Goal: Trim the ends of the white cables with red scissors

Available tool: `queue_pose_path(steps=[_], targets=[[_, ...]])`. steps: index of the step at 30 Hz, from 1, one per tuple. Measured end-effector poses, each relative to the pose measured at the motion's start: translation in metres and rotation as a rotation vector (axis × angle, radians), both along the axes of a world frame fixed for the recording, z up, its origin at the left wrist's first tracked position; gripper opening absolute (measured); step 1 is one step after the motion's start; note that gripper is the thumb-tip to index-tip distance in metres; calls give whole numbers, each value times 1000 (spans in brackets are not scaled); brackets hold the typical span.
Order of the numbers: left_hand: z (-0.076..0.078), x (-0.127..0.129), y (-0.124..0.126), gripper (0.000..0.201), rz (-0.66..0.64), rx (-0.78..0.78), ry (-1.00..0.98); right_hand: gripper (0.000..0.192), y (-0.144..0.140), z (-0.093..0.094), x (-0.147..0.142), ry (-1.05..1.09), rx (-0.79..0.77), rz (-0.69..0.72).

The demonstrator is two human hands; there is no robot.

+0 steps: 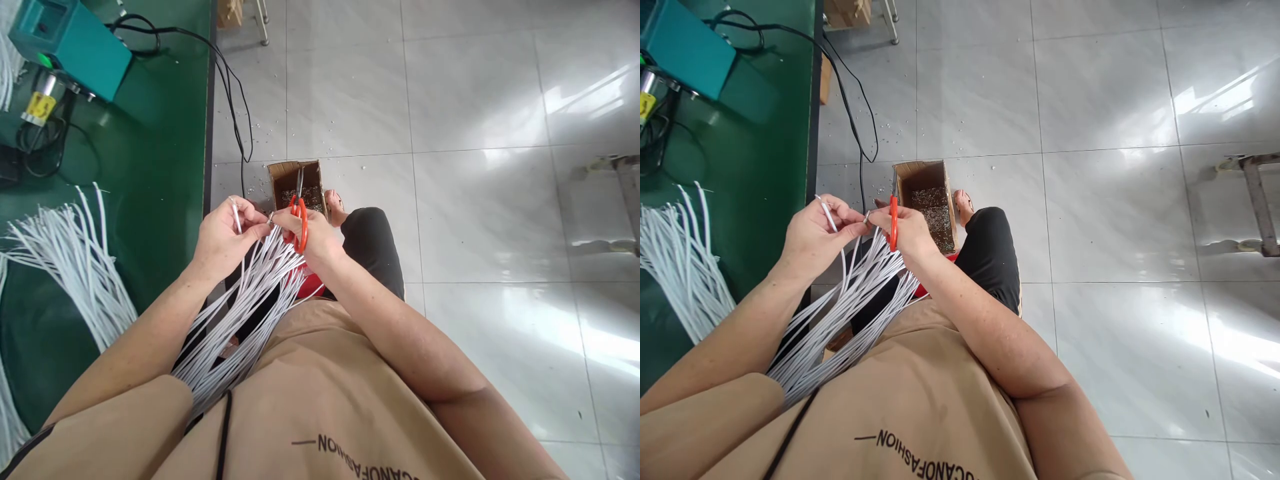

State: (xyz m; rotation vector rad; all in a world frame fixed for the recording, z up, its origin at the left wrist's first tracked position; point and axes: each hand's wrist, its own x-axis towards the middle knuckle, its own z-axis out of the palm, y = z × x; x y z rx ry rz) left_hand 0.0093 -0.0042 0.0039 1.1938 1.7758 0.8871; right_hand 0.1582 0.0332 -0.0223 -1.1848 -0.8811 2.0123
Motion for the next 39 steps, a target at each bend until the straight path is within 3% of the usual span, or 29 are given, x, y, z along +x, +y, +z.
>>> queue_pose_path(steps=[3,8,10,14,17,20,24,27,29,34,39], targets=[[-5,-2,-1,29,-3,19,-85,18,-6,-2,-8,41,-23,-49],[-3,3,-7,22,-18,193,217,19,-14,-7,-19,-71,-71,-113],[0,5,-7,27,-81,129,107,24,-15,-14,-20,-73,-123,-148],[3,3,0,34,-99,-37,-366,30,-12,-21,-15,-63,-152,-174],[-1,-2,5,29,-24,-101,-519,34,-9,-14,-8,-82,-33,-117],[-4,-7,6,25,20,-152,-568,26,-7,-8,-1,-156,132,-37],[-5,-8,6,40,36,-181,-614,23,-7,-13,9,-587,568,142],[-6,-9,6,35,34,-178,-650,20,-7,-20,16,-911,937,261],[-6,-10,6,29,35,-173,-660,21,-6,-23,19,-1008,1053,320],[-7,-12,5,29,11,-188,-654,21,-3,-26,22,-1041,1069,350],[-2,-10,4,43,-14,-206,-575,26,2,-15,17,-838,832,111]])
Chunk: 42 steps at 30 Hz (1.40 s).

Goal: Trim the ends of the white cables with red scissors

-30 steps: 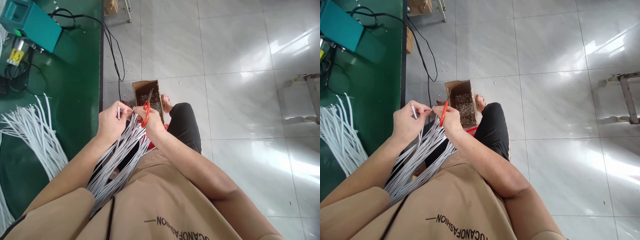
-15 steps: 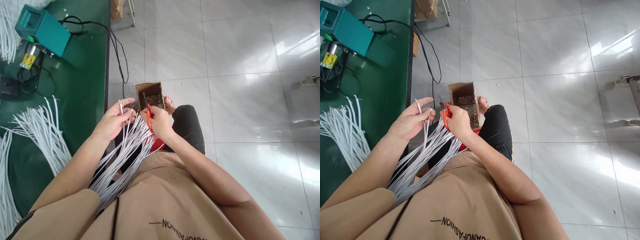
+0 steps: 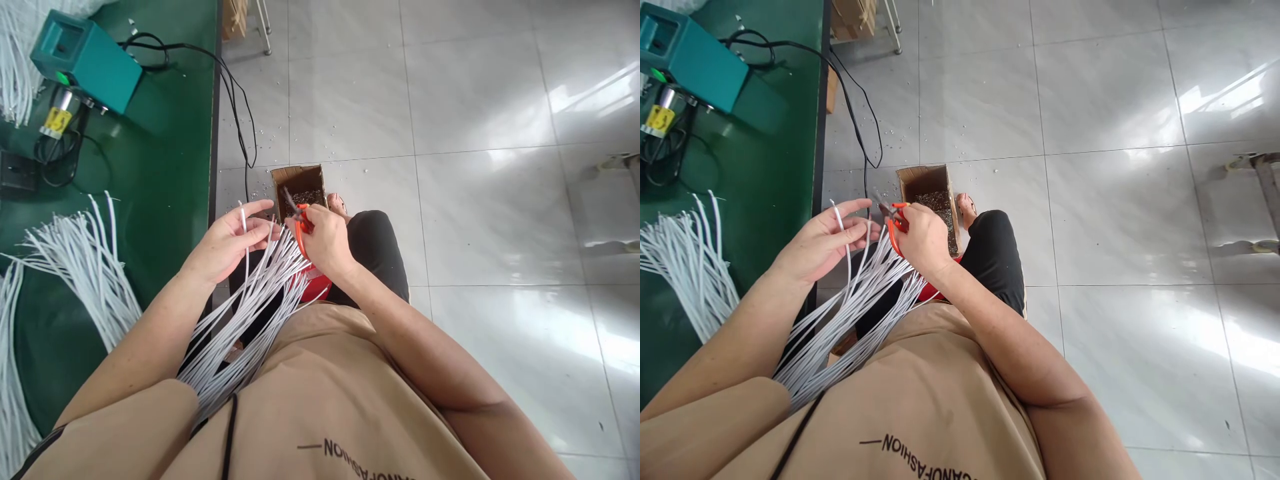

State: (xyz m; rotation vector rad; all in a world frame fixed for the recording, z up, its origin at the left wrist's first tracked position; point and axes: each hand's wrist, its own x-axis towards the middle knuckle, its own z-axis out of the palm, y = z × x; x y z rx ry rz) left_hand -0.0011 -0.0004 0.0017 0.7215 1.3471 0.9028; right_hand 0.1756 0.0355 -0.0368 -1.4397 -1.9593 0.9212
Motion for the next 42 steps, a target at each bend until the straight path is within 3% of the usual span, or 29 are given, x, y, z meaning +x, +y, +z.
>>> queue_pose_path(steps=[3,8,12,15,18,20,23,26,37,42], targets=[[2,3,-1,40,-55,9,-14,28,5,16,-5,207,-66,-67],[-3,10,-6,26,-83,54,5,20,9,36,-19,369,-165,52],[-4,11,-5,30,-47,96,14,25,5,37,-28,269,-173,34],[-1,8,-1,41,12,129,63,29,4,33,-28,335,-321,-10],[1,6,1,44,71,162,159,35,5,26,-22,423,-436,40],[1,5,1,43,87,179,214,37,7,21,-16,362,-402,54],[-1,6,0,36,103,194,274,32,8,13,-7,93,-182,42],[-2,7,-2,28,108,192,296,23,7,8,-3,-150,-6,133],[-5,6,-3,20,89,253,377,29,7,14,-3,-364,131,270],[-2,6,-5,19,59,303,508,25,6,16,-1,-394,98,283]])
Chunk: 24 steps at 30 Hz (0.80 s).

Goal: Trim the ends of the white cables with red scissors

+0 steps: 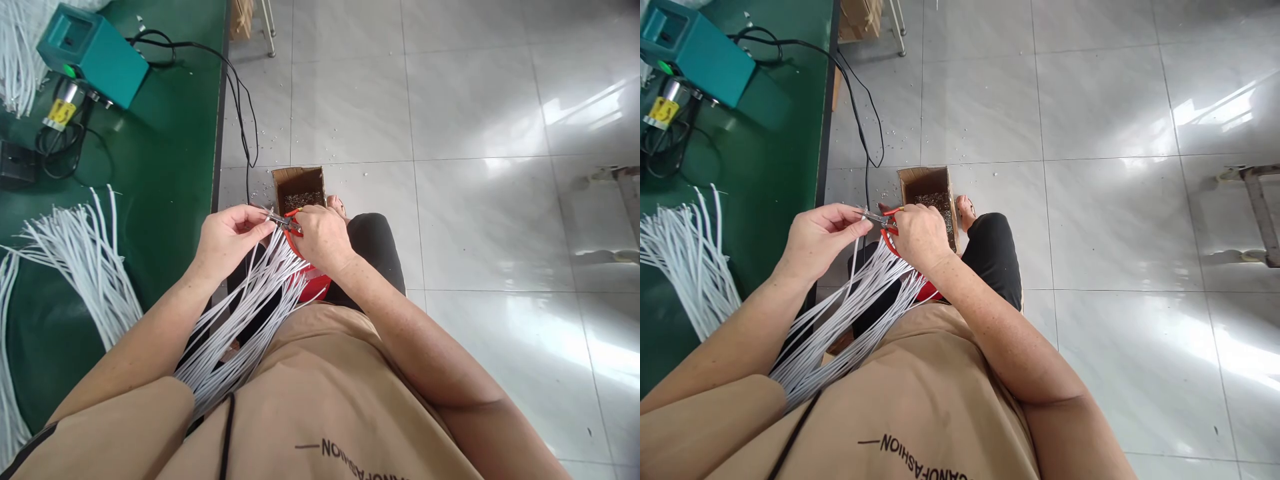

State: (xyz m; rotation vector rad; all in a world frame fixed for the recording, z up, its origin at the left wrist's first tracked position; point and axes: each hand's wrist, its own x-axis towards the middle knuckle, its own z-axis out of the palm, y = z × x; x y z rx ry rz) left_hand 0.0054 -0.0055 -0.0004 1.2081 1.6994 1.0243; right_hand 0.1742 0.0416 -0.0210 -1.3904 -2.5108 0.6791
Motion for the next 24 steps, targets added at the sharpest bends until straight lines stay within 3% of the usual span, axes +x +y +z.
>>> queue_pose_path(steps=[9,18,24], targets=[[6,0,-3,10,-84,71,312,24,-4,-1,0,-6,-36,-17],[7,4,-4,6,-55,112,379,22,-11,9,-2,-60,-127,-86],[6,2,-2,11,-58,-8,272,22,-5,1,3,118,-167,-103]])
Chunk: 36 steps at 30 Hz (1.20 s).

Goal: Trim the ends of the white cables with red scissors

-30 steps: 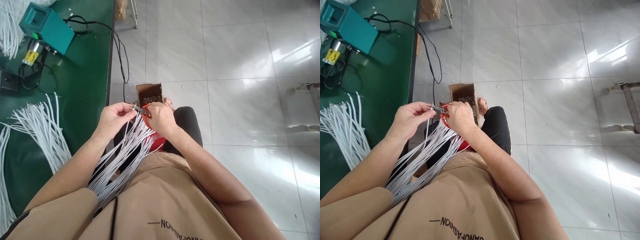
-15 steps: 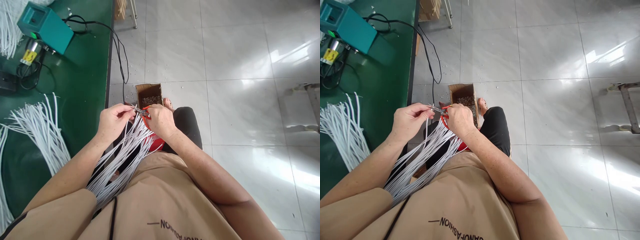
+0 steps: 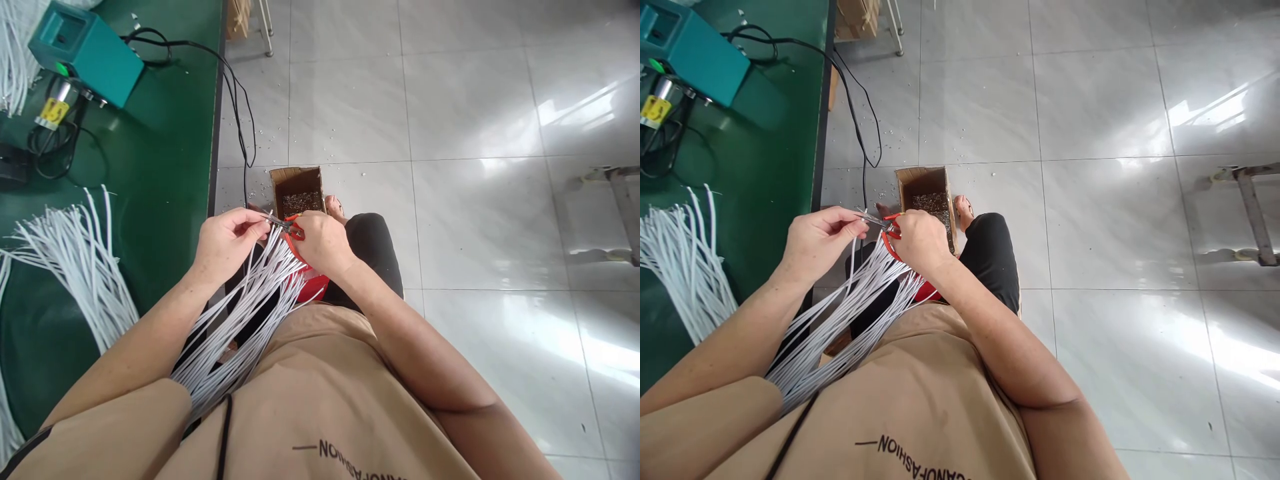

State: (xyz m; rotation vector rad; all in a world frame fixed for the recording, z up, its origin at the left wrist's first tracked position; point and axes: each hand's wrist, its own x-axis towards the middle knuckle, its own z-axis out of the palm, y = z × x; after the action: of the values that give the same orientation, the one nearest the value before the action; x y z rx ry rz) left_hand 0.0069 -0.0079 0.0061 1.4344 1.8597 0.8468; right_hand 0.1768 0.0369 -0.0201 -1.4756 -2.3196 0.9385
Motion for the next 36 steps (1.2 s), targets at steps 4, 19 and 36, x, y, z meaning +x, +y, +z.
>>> queue_pose_path(steps=[4,19,36], targets=[[0,1,0,14,29,13,14,23,3,1,-4,413,-235,-172],[-4,10,-2,20,99,82,-208,16,-8,4,-24,1027,-746,-464],[-4,-1,5,31,32,-219,-824,23,-3,-5,-14,775,-479,-385]])
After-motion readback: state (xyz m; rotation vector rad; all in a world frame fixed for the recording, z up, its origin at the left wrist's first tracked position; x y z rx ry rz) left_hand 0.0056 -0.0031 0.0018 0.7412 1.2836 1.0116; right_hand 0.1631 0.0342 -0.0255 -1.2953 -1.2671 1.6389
